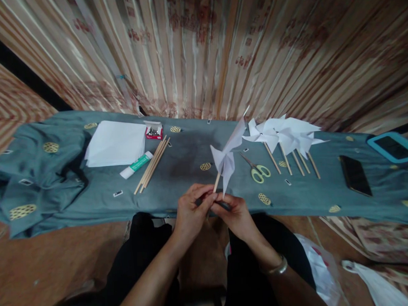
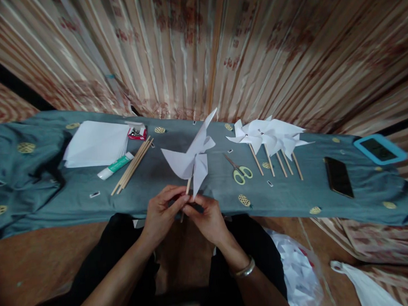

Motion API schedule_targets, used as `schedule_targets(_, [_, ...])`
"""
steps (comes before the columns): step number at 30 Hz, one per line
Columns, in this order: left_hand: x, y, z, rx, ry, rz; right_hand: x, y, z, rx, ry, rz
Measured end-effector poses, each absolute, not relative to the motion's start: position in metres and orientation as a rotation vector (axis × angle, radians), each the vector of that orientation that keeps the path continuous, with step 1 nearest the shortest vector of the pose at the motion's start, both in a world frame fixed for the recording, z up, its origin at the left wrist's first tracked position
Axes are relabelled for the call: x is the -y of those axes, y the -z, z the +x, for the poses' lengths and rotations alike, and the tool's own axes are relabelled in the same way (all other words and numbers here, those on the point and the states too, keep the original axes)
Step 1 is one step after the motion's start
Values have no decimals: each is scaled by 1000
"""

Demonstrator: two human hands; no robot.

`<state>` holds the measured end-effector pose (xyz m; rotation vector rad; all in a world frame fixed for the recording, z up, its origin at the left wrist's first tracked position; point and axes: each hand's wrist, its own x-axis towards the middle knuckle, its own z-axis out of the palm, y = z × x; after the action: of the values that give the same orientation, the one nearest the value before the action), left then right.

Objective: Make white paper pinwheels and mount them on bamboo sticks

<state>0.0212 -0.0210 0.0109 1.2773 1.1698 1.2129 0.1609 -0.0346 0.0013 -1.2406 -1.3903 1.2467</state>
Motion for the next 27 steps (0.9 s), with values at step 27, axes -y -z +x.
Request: schedule_targets(27, [0,1,18,-1131,-1089,1153,-34,-82,219,1646,-32,-1375])
